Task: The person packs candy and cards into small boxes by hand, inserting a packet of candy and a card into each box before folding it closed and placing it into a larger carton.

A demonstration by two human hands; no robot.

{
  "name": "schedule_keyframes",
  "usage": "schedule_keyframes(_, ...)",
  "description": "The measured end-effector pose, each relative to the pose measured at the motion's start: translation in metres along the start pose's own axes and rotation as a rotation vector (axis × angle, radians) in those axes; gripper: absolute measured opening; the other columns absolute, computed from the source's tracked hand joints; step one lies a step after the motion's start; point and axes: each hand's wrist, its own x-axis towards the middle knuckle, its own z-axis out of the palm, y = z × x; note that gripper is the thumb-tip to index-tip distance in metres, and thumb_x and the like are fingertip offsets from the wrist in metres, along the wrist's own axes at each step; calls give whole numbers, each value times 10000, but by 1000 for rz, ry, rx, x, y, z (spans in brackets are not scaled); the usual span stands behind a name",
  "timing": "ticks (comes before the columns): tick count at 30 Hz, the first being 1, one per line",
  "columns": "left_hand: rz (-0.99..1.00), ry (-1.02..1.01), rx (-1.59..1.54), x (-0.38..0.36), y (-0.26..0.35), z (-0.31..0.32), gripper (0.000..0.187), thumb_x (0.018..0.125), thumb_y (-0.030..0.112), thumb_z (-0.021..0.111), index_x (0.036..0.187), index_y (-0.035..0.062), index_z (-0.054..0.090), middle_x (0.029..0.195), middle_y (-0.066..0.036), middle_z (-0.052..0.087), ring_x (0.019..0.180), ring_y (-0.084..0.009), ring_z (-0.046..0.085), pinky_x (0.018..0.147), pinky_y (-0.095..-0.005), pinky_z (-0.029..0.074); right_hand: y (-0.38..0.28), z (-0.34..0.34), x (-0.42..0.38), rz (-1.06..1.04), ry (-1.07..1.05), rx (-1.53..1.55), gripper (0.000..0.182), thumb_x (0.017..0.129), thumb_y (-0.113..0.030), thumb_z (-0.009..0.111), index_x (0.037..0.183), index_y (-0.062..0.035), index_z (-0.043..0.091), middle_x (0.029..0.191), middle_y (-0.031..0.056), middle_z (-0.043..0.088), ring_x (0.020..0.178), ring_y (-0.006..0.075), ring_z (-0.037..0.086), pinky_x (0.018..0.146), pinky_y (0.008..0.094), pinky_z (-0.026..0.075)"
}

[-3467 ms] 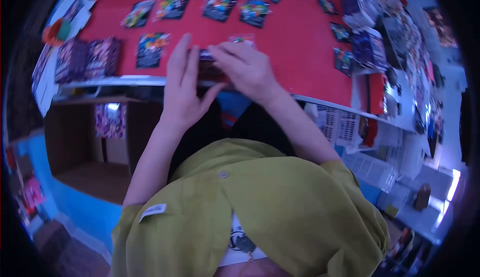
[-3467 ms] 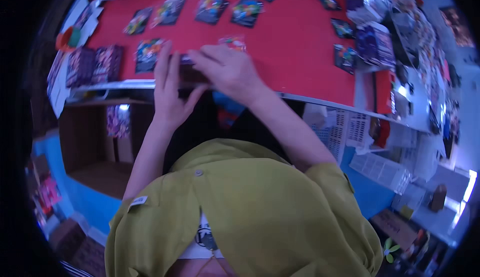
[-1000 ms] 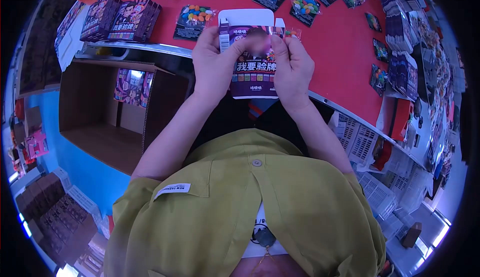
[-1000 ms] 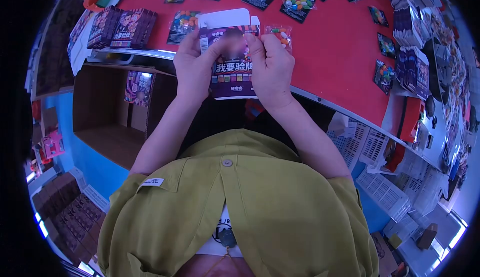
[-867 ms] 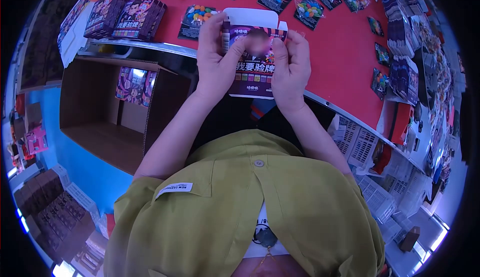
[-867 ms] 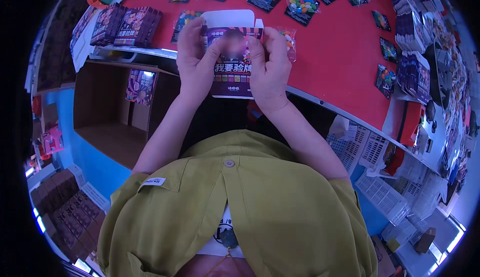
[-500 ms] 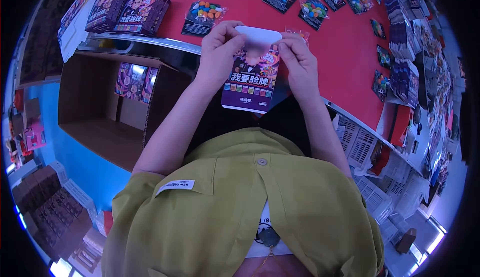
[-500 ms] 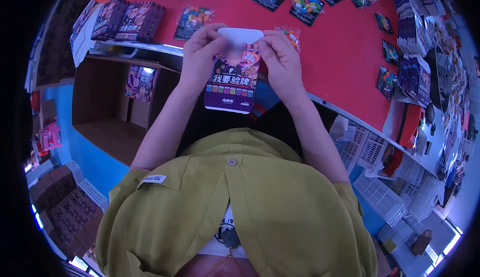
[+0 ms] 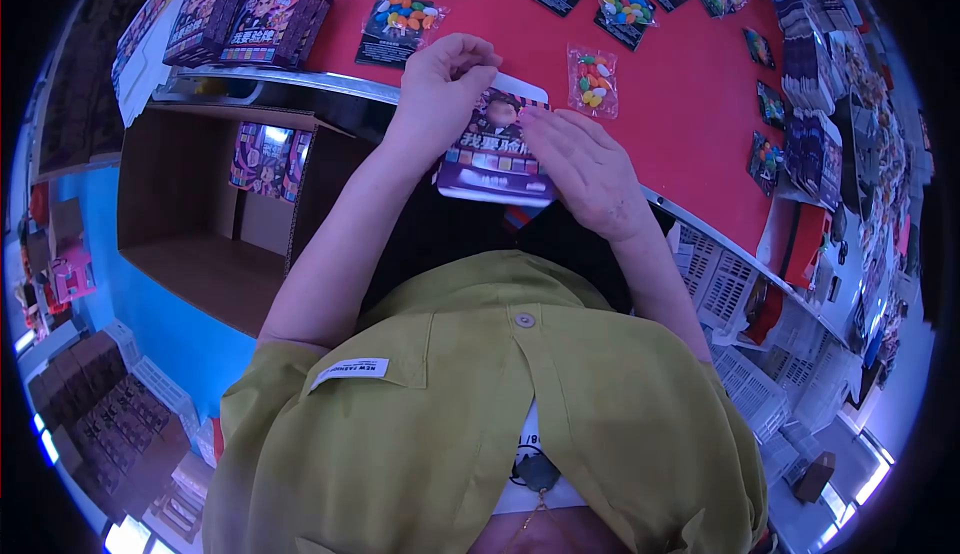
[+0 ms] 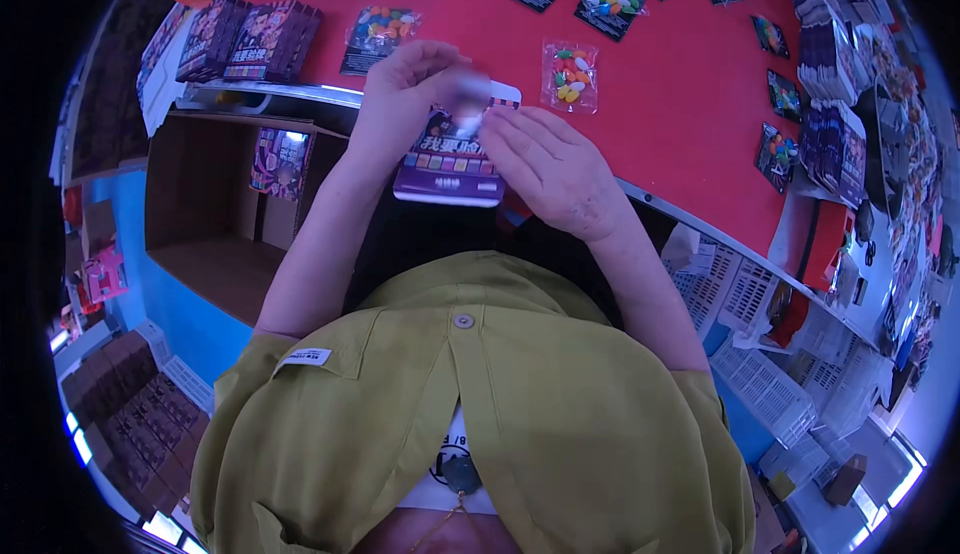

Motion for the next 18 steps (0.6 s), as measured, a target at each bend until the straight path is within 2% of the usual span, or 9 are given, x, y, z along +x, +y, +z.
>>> schedule_keyframes(2,-118,-16,-452,-9,8,-5,187,899,81,550,1056,-10,598,960,-98,659,882,-130,627,800,-258,483,1,-1,7,78,90,75,434,778,-64,639,1192,-46,511,1159,136,596,1060,307,590,896,403,476)
schedule_keyframes(3,-43,-44,-652,-16,12,-8,231,928,146,537,1087,-5,610,1008,-101,654,928,-129,621,800,-250,486,1,-6,15,246,26,171,397,819,-93,617,1193,-39,496,1114,156,608,1021,327,599,862,406,488)
schedule_keyframes(4,-43,-52,-653,-19,11,-8,231,928,146,537,1087,-5,610,1008,-101,654,928,-129,621,800,-250,486,2,-9,20,411,-39,266,364,860,-123,596,1193,-32,481,1068,176,619,983,346,609,828,408,500)
schedule_keyframes(6,196,-117,-638,-26,2,-10,253,942,183,526,1081,-13,608,1031,-98,645,944,-125,608,792,-248,489,8,-9,27,469,-34,266,338,886,-167,574,1177,-27,474,1047,170,622,949,336,619,778,393,516)
schedule_keyframes(7,199,-109,-638,-27,-3,-9,253,942,183,526,1081,-13,608,1031,-98,645,944,-125,608,792,-248,489,9,-9,31,521,-28,269,323,912,-210,551,1161,-23,466,1026,165,624,915,326,628,728,378,531)
schedule_keyframes(9,315,38,-545,-26,-10,-3,252,941,187,532,1097,5,609,1008,-83,642,950,-122,594,809,-262,483,10,-12,37,585,-63,358,344,923,-225,538,1186,-20,454,1033,178,615,933,328,622,749,384,521)
schedule_keyframes(12,314,53,-258,-23,-3,-6,236,923,135,542,1125,31,607,988,-73,635,927,-122,592,825,-286,479,12,-10,32,651,-67,505,380,938,-248,522,1228,-16,441,1058,187,599,986,303,602,806,377,495)
schedule_keyframes(14,238,39,-328,-15,8,-7,222,905,105,551,1104,37,623,962,-70,638,918,-124,595,826,-285,480,10,-10,31,647,-36,568,394,942,-256,519,1244,-14,441,1076,184,592,1022,276,589,841,363,479)
schedule_keyframes(18,114,-103,-430,0,9,-14,203,840,31,576,1020,35,670,923,-75,654,901,-141,609,825,-279,494,-1,0,48,669,278,1142,333,943,-220,526,1206,-18,512,1117,130,582,1071,193,537,901,338,437)
